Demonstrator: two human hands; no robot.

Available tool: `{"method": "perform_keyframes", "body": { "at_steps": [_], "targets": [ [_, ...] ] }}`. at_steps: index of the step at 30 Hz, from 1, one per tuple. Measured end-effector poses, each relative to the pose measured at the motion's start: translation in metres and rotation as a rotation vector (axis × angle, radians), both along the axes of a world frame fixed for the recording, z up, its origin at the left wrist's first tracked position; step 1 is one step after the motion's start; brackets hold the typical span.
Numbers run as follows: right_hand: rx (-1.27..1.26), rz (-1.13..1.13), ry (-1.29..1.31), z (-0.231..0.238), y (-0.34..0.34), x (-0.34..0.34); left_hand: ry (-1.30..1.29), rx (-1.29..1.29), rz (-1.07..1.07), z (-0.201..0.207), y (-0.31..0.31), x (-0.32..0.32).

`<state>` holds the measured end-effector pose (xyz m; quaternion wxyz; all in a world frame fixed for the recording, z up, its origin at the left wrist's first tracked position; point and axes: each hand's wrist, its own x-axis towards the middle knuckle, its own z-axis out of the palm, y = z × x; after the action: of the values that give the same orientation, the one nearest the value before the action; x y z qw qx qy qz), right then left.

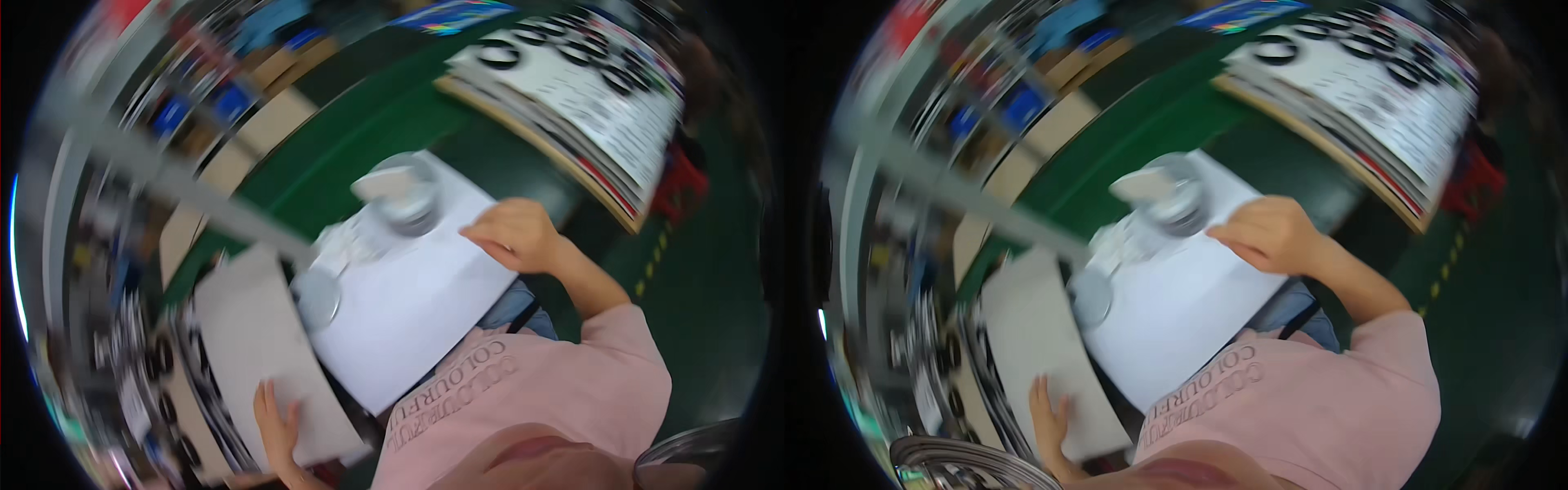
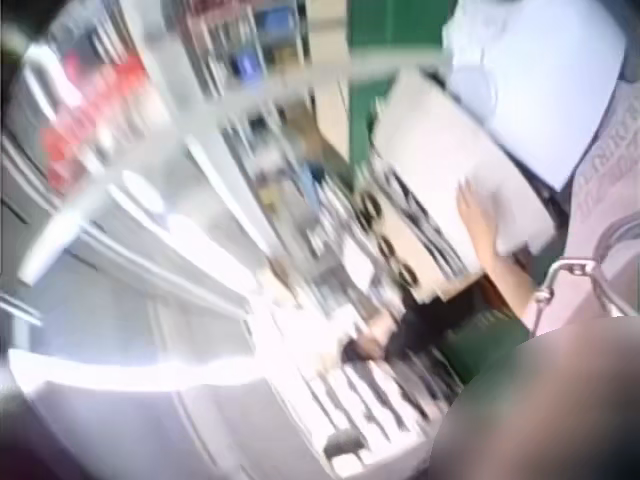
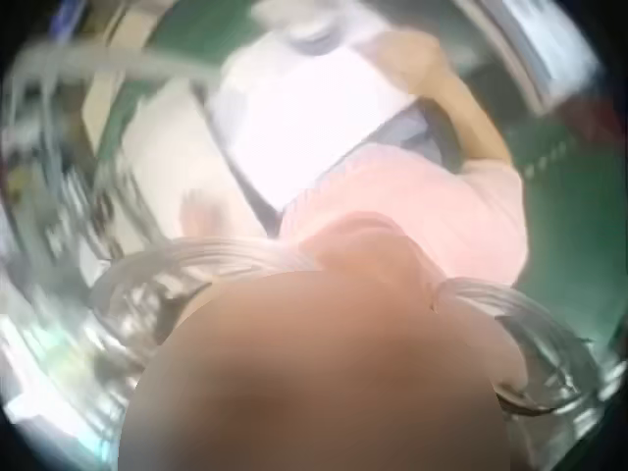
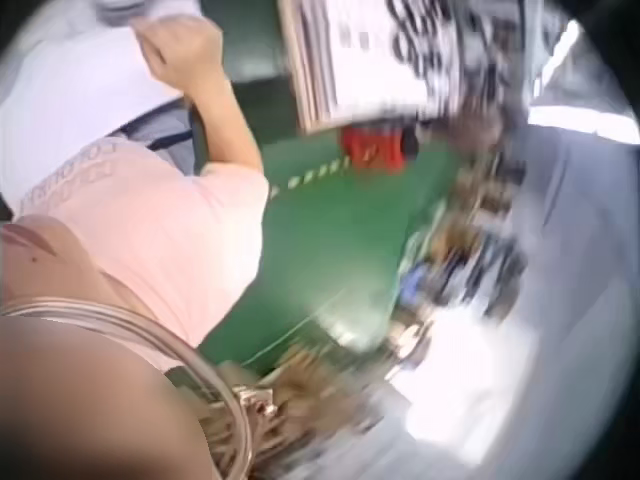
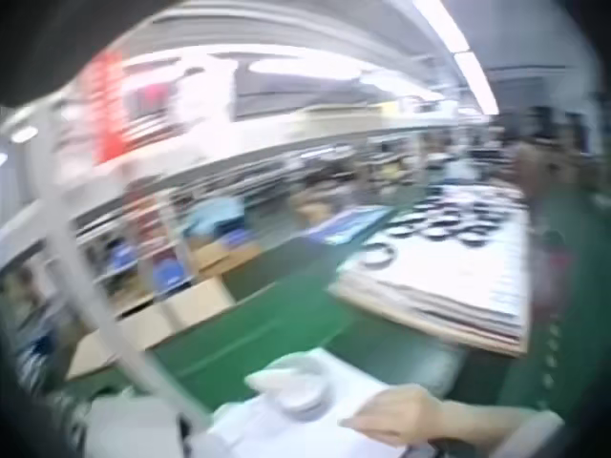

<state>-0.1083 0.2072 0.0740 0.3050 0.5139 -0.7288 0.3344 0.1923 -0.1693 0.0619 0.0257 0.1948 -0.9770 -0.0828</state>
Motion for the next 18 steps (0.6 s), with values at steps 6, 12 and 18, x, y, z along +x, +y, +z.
{"method": "perform_keyframes", "body": {
  "at_steps": [6,12,18],
  "targets": [
    [0.029,-0.719,-0.011,0.024,0.155,-0.053,-0.144,-0.283,0.042,-0.069,-0.058,-0.014],
    [0.415,-1.182,-0.143,0.009,0.324,-0.182,-0.255,-0.272,0.224,-0.056,-0.036,-0.018],
    [0.665,-1.414,-0.293,-0.016,0.355,-0.242,-0.262,-0.612,0.035,-0.042,-0.063,-0.006]
  ]
}}
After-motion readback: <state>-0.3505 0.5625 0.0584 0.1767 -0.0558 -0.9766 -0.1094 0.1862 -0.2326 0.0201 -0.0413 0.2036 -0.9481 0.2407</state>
